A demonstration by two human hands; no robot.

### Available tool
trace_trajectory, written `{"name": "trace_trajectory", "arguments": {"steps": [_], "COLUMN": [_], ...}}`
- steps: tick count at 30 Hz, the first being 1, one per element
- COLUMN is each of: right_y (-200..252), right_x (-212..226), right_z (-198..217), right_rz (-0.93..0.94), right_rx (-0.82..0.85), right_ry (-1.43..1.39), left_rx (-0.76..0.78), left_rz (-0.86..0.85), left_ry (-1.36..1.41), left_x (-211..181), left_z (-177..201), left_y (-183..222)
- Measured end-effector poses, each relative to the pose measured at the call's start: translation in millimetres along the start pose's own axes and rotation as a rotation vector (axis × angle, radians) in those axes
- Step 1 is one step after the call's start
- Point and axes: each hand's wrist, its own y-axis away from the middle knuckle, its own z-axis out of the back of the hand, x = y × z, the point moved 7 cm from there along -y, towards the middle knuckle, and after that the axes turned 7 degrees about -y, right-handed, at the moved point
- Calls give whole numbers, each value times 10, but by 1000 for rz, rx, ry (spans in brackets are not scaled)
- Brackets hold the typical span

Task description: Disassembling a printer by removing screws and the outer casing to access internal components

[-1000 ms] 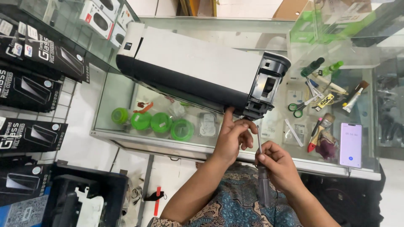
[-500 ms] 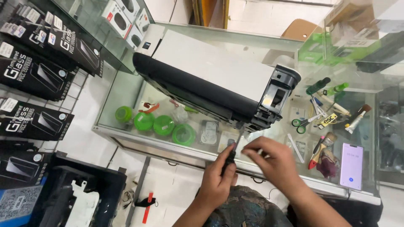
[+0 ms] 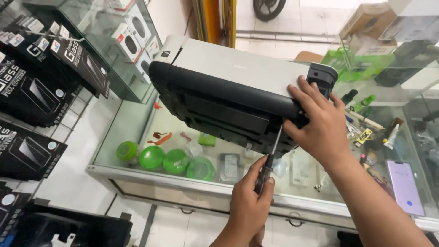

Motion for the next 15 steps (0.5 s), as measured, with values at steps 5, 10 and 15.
{"name": "trace_trajectory", "arguments": {"steps": [5,10,15], "right_y": [-83,-40,92], "right_x": [-54,-26,-391], "right_z": [0,58,21], "right_rz": [-68,-51,234], "right_rx": [209,325,152], "right_ry": [-23,-43,-148], "left_rx": [-72,-98,-110], "left_rz": [-234,-410,-425], "left_ry": [-20,-76,-62], "left_x": [76,74,-48], "left_z": [-74,-136,-47], "left_y": [-69,-84,-86]}}
